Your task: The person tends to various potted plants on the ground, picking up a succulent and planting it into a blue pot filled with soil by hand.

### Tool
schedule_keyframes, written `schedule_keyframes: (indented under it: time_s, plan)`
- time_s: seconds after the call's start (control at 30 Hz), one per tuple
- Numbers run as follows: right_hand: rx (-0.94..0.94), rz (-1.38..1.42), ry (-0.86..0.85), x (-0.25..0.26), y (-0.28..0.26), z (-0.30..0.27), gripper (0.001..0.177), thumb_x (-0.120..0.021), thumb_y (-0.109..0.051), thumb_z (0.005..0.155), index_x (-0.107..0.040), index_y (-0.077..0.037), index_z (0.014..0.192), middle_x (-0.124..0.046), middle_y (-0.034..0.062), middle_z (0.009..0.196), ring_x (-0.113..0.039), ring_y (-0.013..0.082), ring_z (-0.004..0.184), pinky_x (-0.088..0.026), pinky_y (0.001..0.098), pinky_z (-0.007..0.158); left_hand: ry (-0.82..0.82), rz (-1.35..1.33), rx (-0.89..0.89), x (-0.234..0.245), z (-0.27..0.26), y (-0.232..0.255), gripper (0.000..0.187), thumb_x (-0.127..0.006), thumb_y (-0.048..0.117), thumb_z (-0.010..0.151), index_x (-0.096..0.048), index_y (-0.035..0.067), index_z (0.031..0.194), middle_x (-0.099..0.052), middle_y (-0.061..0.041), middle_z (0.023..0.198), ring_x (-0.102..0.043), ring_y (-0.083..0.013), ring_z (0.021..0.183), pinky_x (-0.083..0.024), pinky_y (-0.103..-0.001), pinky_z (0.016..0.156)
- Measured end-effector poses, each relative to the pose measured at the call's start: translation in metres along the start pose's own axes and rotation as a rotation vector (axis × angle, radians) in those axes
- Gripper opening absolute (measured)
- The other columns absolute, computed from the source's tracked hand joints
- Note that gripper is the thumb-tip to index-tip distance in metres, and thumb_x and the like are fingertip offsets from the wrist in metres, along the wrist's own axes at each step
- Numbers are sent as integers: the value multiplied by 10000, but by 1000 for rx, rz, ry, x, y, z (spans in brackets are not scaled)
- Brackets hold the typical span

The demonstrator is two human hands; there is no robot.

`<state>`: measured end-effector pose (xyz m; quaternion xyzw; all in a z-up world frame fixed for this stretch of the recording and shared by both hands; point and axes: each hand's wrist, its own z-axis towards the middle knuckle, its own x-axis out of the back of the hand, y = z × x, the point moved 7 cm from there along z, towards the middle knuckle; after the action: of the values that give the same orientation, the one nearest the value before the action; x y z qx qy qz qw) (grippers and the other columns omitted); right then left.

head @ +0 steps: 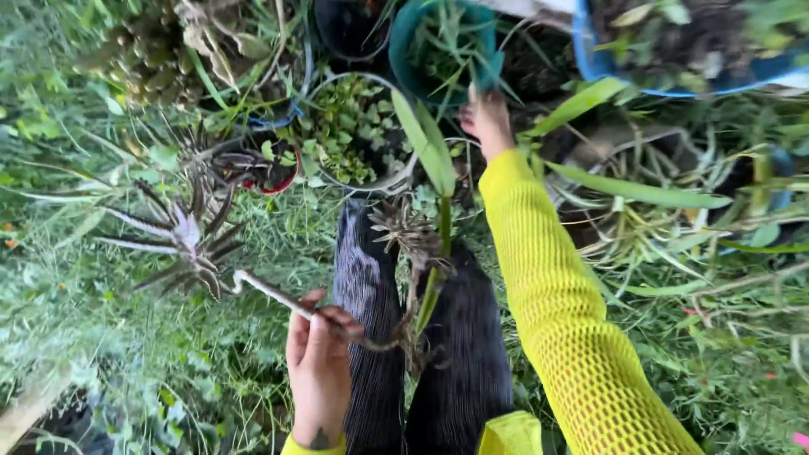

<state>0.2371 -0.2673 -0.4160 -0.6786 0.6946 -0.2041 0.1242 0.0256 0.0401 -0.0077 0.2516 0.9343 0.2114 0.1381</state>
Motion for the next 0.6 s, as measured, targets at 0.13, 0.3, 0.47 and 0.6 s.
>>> schedule_keyframes:
  time_s: [0.13,0.3,0.47,0.6]
  plan:
    - [-106,172,-37,-8,17,29,291,-581,-313,993,-501,-146,1217,-687,138,986,-740,275,831,-643,406,743,10,-55,10,6,-6,2,294,-472,135,1046,-514,52,1325,-610,-67,886,-583,-183,790,-488,-369,751]
    - [30,37,142,7,-12,-36,341,-514,-131,986,-464,63,1262,-665,186,1000,-716,280,650,-657,392,591,-88,-167,-76,-1,-6,5,235,-496,100,1070,-539,51,1296,-550,-43,827,-479,-146,732,-427,-356,715]
    - [187,-6,139,33,-36,-181,405,-595,-240,999,-530,15,1307,-702,144,1099,-725,206,706,-632,332,583,-90,-63,-150,-7,3,8,230,-545,35,1061,-548,40,1291,-498,-9,825,-432,-107,718,-368,-265,640]
    - [167,21,202,62,-37,-270,386,-631,-268,965,-563,2,1233,-650,88,1067,-692,216,729,-599,372,567,-38,315,-193,-39,14,27,429,-592,-6,971,-509,51,1388,-513,15,969,-456,-79,763,-413,-217,652]
